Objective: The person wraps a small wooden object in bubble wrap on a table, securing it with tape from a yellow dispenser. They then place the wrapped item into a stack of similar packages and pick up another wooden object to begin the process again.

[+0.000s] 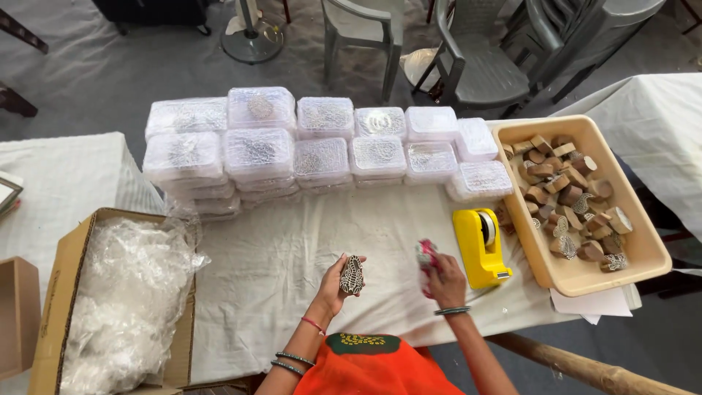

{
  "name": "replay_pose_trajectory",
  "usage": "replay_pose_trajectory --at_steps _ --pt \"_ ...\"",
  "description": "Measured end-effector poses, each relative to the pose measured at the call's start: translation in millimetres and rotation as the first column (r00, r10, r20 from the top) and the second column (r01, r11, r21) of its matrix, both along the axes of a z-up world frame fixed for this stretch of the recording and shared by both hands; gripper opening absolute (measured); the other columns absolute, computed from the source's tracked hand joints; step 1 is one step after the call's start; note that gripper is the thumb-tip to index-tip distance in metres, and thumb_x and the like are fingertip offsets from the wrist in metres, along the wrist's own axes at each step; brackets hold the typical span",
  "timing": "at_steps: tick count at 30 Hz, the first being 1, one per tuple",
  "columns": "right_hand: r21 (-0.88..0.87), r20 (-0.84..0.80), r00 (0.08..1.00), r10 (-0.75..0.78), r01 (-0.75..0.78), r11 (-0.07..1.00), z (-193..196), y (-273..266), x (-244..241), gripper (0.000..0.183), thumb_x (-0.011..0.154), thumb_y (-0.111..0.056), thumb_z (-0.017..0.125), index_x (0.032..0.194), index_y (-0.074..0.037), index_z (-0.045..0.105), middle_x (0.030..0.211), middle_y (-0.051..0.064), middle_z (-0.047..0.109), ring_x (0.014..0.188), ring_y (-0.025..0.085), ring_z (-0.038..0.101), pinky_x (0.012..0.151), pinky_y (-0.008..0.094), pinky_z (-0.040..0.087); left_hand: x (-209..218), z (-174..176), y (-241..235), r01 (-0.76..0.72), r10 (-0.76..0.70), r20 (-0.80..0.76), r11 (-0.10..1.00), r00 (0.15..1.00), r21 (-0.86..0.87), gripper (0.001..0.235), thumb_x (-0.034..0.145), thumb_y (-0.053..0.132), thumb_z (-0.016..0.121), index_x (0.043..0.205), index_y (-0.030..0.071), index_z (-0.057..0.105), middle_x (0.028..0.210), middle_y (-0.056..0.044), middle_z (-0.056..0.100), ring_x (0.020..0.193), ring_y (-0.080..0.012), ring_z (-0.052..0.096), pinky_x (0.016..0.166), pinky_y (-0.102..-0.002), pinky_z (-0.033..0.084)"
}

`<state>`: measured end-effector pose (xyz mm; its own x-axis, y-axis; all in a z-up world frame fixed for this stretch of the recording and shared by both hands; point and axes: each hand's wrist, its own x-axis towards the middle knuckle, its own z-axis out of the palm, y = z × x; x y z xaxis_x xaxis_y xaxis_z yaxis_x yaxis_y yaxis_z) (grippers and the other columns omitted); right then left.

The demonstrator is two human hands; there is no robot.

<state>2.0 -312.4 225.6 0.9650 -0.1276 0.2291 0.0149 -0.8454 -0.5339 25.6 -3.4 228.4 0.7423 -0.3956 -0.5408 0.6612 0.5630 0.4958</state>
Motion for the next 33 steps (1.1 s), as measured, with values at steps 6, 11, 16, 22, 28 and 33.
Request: replay_pose_trajectory --at_steps 6,11,16,22,28,33 --pt "0.169 0.198 0.941 0.274 -0.308 0.936 54 146 1 0.033 0.083 -0.002 0.069 0.116 -0.009 0.069 0.113 0.013 0.066 0.088 0.030 0.071 0.072 0.039 0.059 -3 -65 -41 -0.166 0.163 0.043 0.983 0.986 0.081 0.031 0.106 0.035 0.052 0.109 0.009 0.069 0.081 -0.001 0.067 0.060 -0.0142 0.062 0.046 -0.032 0.049" --pt "0.092 0.154 0.910 0.384 -0.400 0.912 80 161 -30 0.032 0.083 -0.004 0.069 0.115 -0.008 0.067 0.113 0.014 0.063 0.080 0.030 0.070 0.065 0.040 0.057 -5 -23 -36 -0.315 0.309 -0.096 0.948 0.946 -0.053 0.029 0.104 0.035 0.051 0.102 0.010 0.066 0.082 -0.003 0.068 0.066 -0.0158 0.065 0.056 -0.031 0.054" --pt "0.071 0.154 0.948 0.278 -0.292 0.954 88 157 -7 0.030 0.084 -0.007 0.070 0.113 -0.009 0.068 0.110 0.013 0.064 0.072 0.033 0.069 0.060 0.042 0.055 -7 -8 -40 -0.291 0.287 0.060 0.953 0.956 0.086 0.035 0.100 0.038 0.047 0.101 0.012 0.070 0.082 -0.001 0.070 0.066 -0.0124 0.065 0.056 -0.029 0.050" --pt "0.127 0.087 0.857 0.509 -0.516 0.847 85 145 -47 0.027 0.084 -0.009 0.071 0.111 -0.006 0.068 0.108 0.015 0.063 0.071 0.035 0.068 0.060 0.043 0.055 18 -49 -15 -0.440 0.445 0.073 0.894 0.892 -0.080 0.030 0.106 0.038 0.056 0.099 0.010 0.066 0.081 -0.006 0.070 0.066 -0.0188 0.068 0.057 -0.034 0.055" --pt "0.529 0.009 0.993 0.120 -0.107 0.842 70 98 -12 0.017 0.086 -0.003 0.065 0.103 -0.004 0.069 0.087 0.008 0.071 0.077 0.018 0.068 0.066 0.031 0.056 9 40 -3 -0.357 0.354 -0.057 0.933 0.934 -0.054 0.050 0.098 0.061 0.043 0.095 0.016 0.063 0.071 -0.009 0.070 0.059 -0.0215 0.070 0.046 -0.034 0.051" --pt "0.427 0.164 0.947 0.277 -0.322 0.845 77 131 15 0.014 0.101 -0.012 0.062 0.106 0.001 0.065 0.093 0.016 0.064 0.082 0.022 0.063 0.074 0.034 0.051 7 -20 -45 -0.335 0.337 -0.008 0.932 0.942 -0.139 0.045 0.104 0.053 0.049 0.094 0.012 0.063 0.082 -0.005 0.071 0.068 -0.0173 0.068 0.057 -0.033 0.053"
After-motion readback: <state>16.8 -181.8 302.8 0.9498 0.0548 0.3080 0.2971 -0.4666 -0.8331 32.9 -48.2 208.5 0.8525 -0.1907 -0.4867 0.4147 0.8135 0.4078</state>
